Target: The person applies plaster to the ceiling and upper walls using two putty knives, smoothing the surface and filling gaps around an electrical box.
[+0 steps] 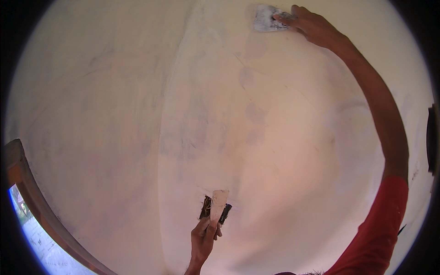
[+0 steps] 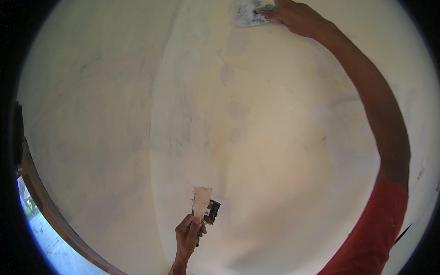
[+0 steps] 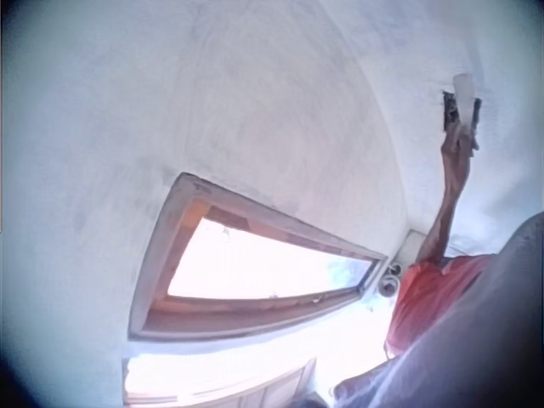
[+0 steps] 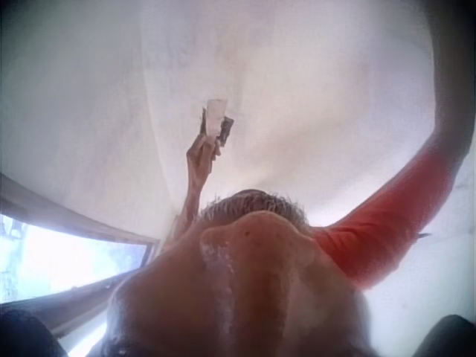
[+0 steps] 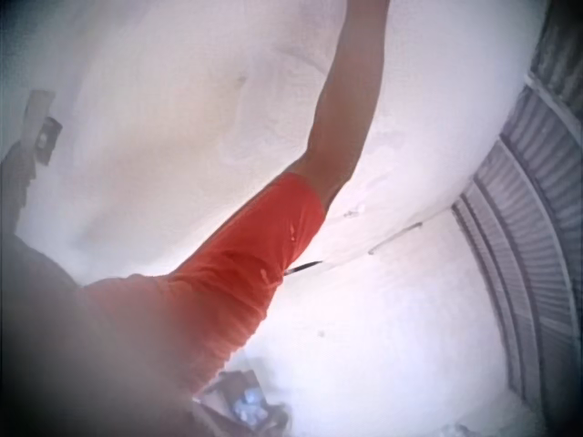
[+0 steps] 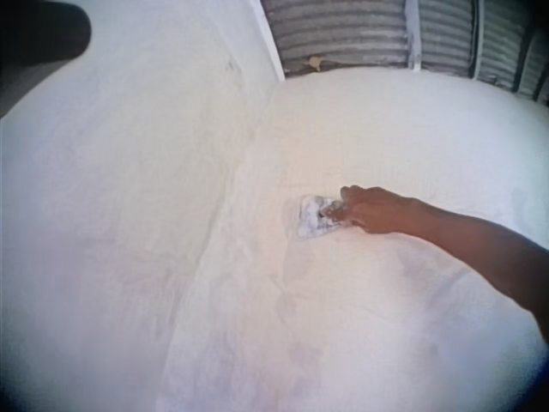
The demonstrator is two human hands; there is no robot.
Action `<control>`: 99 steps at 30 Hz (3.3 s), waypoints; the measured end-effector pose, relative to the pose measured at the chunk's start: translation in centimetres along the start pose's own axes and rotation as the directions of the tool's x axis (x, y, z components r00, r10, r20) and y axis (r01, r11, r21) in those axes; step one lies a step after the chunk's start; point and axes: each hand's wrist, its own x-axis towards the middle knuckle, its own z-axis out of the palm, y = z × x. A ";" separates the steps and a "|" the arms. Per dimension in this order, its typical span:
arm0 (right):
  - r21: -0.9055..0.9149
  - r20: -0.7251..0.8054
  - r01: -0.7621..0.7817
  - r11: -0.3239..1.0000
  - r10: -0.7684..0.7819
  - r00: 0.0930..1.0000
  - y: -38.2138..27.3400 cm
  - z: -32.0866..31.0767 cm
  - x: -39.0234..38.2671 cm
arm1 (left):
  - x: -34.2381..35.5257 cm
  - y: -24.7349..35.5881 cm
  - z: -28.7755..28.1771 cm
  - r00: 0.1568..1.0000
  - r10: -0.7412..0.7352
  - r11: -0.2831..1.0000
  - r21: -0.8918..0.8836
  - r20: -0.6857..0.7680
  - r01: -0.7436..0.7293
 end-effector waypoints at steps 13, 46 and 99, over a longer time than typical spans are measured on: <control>-0.048 0.400 -0.291 0.956 0.285 0.871 -6.9 2.5 -10.7 | 1.7 -9.6 -0.7 0.987 -0.103 0.995 -0.023 -0.122 0.101; 0.032 0.610 -0.140 0.990 0.092 0.787 -14.4 -10.8 2.1 | 0.5 -4.4 -3.1 0.957 -0.208 0.938 -0.236 0.202 0.254; -0.008 0.338 -0.072 0.997 0.071 0.939 -7.4 -5.2 8.0 | 0.2 -5.9 -2.3 0.886 -0.317 0.879 -0.246 0.338 0.408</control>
